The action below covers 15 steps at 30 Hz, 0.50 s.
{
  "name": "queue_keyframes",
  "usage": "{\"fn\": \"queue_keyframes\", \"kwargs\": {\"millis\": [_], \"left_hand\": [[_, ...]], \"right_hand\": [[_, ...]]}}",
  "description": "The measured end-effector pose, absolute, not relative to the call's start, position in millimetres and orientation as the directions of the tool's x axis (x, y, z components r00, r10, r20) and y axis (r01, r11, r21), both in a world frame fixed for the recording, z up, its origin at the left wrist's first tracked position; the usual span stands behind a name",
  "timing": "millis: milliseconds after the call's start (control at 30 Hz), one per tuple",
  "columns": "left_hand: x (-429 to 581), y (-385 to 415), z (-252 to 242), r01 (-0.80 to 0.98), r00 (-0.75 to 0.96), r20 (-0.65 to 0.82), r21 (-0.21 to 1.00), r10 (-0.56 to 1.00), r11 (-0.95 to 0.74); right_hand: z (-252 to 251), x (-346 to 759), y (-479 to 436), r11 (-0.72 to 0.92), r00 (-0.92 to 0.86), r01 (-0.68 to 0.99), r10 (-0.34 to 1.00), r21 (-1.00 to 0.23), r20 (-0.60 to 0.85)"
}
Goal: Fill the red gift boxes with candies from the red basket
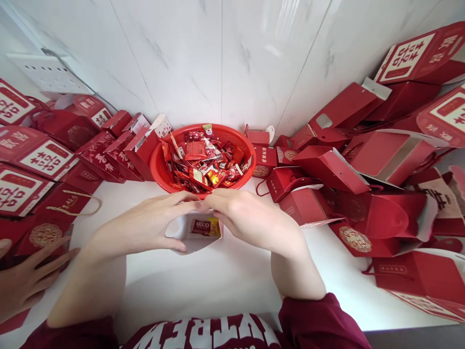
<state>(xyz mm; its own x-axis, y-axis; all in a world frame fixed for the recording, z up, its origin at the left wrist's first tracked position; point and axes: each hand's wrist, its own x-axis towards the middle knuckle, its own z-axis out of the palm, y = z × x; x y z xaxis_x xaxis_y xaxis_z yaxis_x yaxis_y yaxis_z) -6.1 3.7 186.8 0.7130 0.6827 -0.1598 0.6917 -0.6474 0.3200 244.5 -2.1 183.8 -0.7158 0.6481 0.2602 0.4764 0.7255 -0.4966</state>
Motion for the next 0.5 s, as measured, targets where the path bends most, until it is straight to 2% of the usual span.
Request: {"fn": "queue_keyframes", "kwargs": {"millis": [300,500], "left_hand": [[-1.1,0.1,185.9,0.673,0.730,-0.171,0.354,0.662,-0.650],[1.4,-14.1,187.9,0.667,0.735,-0.178,0.363,0.654,-0.651]], "right_hand": [[193.7,262.0,8.1,0.629,-0.568,0.601,0.770,-0.493,0.290],[182.7,283.5,34.9,0.413,-0.310,0.813,0.904,-0.410,0.295]]}}
